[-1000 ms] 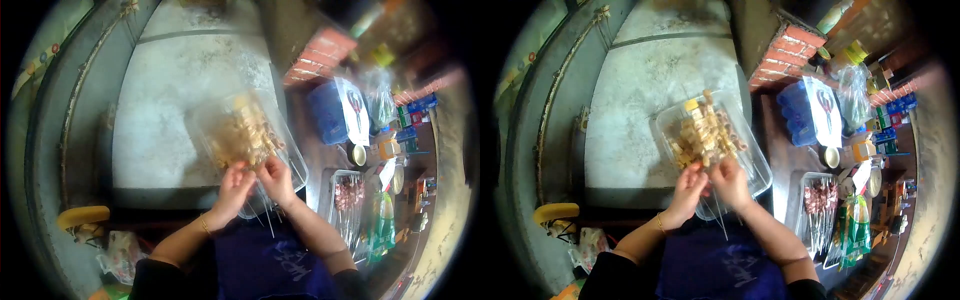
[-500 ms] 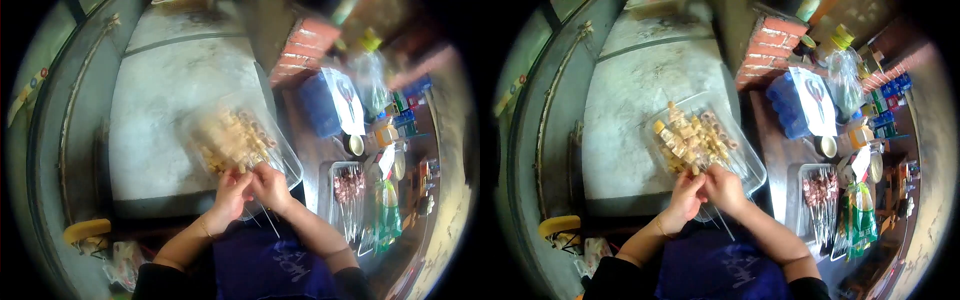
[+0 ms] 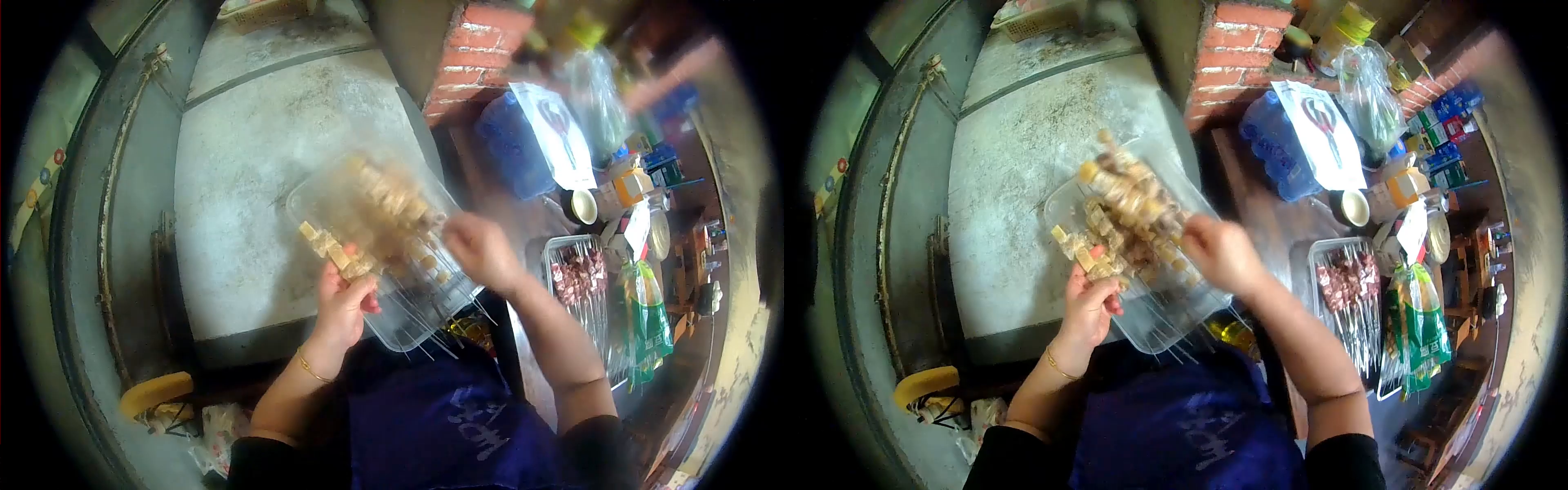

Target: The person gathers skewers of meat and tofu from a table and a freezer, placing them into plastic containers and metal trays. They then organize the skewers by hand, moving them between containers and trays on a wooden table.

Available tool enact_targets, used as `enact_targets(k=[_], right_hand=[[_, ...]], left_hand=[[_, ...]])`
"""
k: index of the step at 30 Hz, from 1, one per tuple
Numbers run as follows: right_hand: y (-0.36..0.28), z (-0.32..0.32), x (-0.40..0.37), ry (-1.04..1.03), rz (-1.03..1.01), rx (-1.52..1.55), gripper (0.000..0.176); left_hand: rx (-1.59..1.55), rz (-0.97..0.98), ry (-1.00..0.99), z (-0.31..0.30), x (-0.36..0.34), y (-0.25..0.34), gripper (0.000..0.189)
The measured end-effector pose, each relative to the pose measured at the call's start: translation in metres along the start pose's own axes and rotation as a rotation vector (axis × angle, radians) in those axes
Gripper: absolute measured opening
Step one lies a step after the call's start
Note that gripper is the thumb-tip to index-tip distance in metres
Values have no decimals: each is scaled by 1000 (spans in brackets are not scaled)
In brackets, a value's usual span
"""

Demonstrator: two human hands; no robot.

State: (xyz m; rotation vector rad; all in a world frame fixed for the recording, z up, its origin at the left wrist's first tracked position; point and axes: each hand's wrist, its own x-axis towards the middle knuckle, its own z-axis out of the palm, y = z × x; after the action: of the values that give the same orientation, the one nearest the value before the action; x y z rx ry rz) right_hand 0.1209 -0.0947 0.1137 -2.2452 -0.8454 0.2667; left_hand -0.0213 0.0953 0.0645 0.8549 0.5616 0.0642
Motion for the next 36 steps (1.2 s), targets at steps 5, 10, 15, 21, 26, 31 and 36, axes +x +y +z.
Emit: enact_targets(k=[5, 10, 15, 21, 26, 31, 36], right_hand=[[48, 1, 3, -38, 175, 5, 18], [63, 15, -14, 177, 113, -110, 13], [24, 8, -22, 206, 110, -31, 11], [4, 50, -17, 9, 250, 60, 16], [6, 69, -13, -16, 261, -38, 19], [11, 57, -7, 89, 190, -106, 16], [-6, 74, -12, 44, 47, -227, 12]], left_hand=[[86, -116, -61, -2, 8, -7, 56], [99, -169, -88, 1, -20, 5, 66], [615, -132, -195, -21, -39, 11, 49], [1270, 847, -190, 4, 19, 20, 9], [1649, 984, -258, 2, 41, 11, 15], [1650, 998, -208, -9, 35, 5, 14], [1560, 1034, 64, -11, 32, -11, 15]])
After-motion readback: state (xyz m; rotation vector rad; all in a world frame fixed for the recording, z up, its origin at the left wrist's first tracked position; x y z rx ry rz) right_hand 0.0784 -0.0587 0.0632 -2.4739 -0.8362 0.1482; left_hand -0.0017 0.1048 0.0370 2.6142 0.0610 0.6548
